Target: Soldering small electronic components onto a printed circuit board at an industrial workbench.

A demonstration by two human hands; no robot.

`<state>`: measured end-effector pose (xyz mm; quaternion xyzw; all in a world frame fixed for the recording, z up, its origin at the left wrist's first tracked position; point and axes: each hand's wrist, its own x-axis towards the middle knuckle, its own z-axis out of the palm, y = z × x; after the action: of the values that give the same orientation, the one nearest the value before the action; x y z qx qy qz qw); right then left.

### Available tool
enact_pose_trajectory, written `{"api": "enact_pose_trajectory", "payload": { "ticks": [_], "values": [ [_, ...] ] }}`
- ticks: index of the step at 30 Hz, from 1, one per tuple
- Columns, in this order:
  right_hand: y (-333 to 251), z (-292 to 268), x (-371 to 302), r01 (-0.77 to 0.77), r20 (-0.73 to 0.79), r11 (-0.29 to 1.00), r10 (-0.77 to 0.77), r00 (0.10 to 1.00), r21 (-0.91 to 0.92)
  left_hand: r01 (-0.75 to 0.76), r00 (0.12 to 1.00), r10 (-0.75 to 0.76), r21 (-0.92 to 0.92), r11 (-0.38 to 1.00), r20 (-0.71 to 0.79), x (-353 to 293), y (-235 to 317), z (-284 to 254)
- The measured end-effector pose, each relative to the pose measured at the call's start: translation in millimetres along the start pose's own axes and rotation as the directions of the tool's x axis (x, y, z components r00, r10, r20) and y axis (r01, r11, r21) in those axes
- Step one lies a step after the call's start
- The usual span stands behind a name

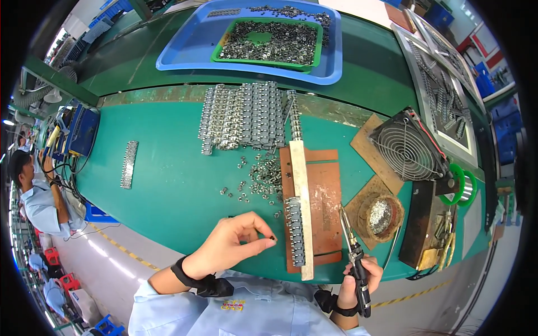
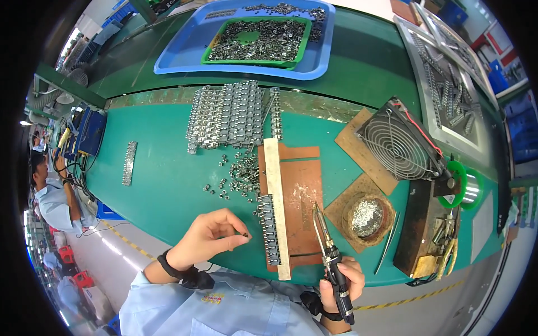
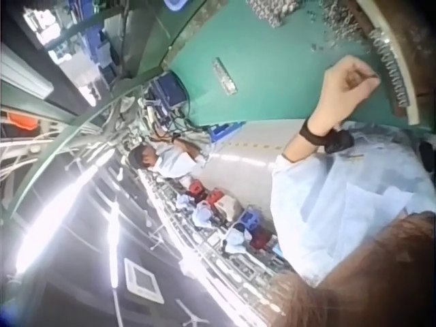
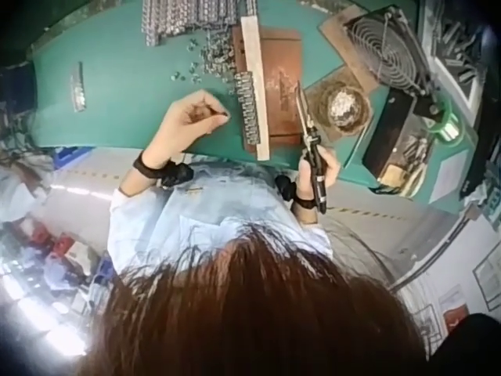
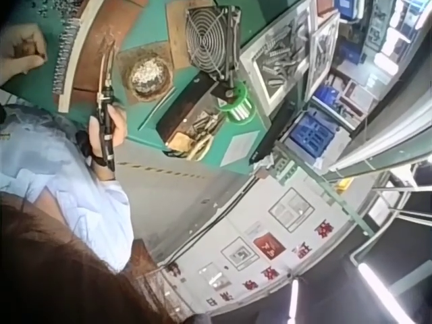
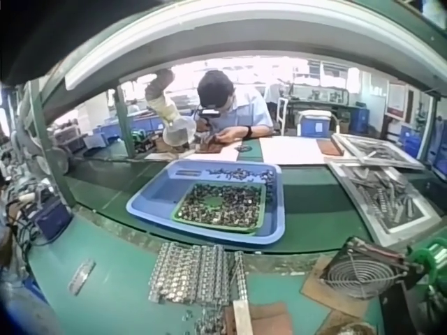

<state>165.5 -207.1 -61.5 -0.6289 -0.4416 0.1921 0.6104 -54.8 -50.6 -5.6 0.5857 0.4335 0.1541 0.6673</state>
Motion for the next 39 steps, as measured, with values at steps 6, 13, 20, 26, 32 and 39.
{"api": "enact_pose_trajectory", "payload": {
  "ticks": [6, 13, 20, 26, 32, 39],
  "values": [
    [0, -1, 2, -0.008, -0.002, 1.0, 0.008, 1.0, 0.009, 0.103, 0.993, -0.079, -0.333, 0.937, 0.085, 18, 2, 9],
    [2, -3, 4, 0.034, -0.008, 0.999, -0.034, 0.999, 0.002, 0.066, 0.996, -0.05, -0.248, 0.967, 0.071, 25, 5, 13],
    [2, -3, 7, 0.083, 0.001, 0.995, -0.084, 0.996, 0.054, 0.053, 0.994, -0.028, -0.233, 0.971, 0.109, 29, 5, 12],
    [1, -3, 7, 0.064, 0.001, 0.996, -0.064, 0.998, 0.057, 0.167, 0.971, -0.127, -0.197, 0.966, 0.2, 28, 6, 9],
    [-1, -3, 6, 0.024, -0.009, 0.997, -0.024, 1.0, 0.067, 0.135, 0.972, -0.094, -0.185, 0.973, 0.214, 26, 4, 10],
    [-27, -1, 14, -0.169, -0.04, 0.968, 0.179, 0.983, 0.186, 0.139, 0.967, -0.079, -0.242, 0.96, 0.244, 26, 2, 8]
  ]
}}
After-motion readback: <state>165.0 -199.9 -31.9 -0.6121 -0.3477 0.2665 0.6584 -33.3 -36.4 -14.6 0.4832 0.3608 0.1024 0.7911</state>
